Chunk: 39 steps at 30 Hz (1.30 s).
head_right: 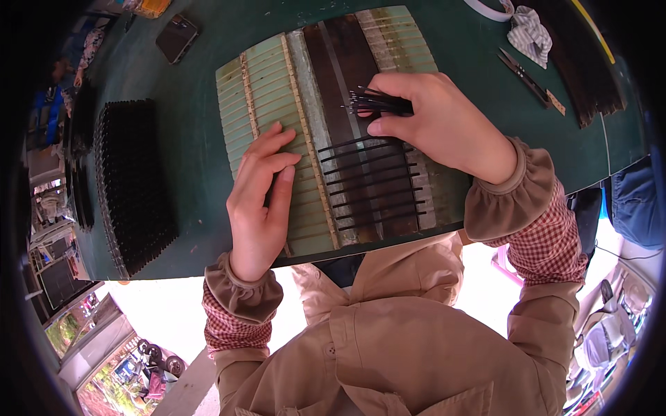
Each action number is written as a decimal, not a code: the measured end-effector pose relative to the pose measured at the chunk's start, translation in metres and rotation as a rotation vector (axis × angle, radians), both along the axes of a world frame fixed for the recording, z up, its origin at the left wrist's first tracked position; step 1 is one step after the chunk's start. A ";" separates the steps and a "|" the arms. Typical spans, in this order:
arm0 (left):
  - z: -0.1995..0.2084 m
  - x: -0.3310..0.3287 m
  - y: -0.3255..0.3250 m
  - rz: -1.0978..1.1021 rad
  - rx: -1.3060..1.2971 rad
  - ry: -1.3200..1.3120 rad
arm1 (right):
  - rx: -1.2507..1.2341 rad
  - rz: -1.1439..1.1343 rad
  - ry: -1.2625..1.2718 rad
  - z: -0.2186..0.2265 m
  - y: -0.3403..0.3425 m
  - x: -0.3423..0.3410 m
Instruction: Placing small electronic components into a mounting rack and securing them with tape.
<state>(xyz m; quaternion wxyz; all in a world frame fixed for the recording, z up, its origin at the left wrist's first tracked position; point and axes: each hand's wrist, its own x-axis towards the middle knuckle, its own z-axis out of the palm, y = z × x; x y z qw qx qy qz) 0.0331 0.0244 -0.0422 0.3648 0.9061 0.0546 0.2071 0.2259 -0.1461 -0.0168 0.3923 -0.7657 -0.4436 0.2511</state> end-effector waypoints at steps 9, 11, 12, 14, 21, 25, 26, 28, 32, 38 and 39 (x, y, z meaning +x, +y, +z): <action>0.018 0.004 -0.017 -0.067 0.471 0.106 | 0.035 -0.048 -0.363 -0.004 -0.001 -0.018; 0.014 0.001 -0.014 -0.063 0.418 0.099 | 0.037 -0.067 -0.467 -0.001 -0.001 -0.015; 0.015 0.002 -0.012 -0.062 0.393 0.090 | 0.103 -0.086 -0.422 -0.003 -0.004 -0.008; 0.019 0.004 -0.006 -0.048 0.201 0.056 | 0.217 -0.125 -0.325 -0.005 -0.011 0.003; 0.035 0.019 -0.005 -0.103 -0.402 0.143 | -0.044 0.126 0.370 0.039 0.014 -0.006; 0.014 0.026 -0.003 -0.044 -0.631 0.060 | -0.060 0.081 0.423 0.035 0.015 0.000; 0.009 0.023 -0.001 -0.029 -0.600 0.064 | -0.071 0.051 0.423 0.029 0.011 0.003; 0.004 0.019 0.004 0.000 -0.541 0.076 | -0.017 0.034 0.379 0.014 0.005 0.011; 0.008 0.016 0.007 0.005 -0.003 -0.012 | 0.084 -0.004 0.257 0.000 0.001 0.015; 0.004 0.011 0.006 -0.008 -0.010 -0.012 | 0.081 -0.035 0.144 -0.003 0.004 0.009; 0.004 0.010 0.007 -0.013 -0.016 -0.009 | 0.078 -0.034 0.145 -0.003 0.005 0.008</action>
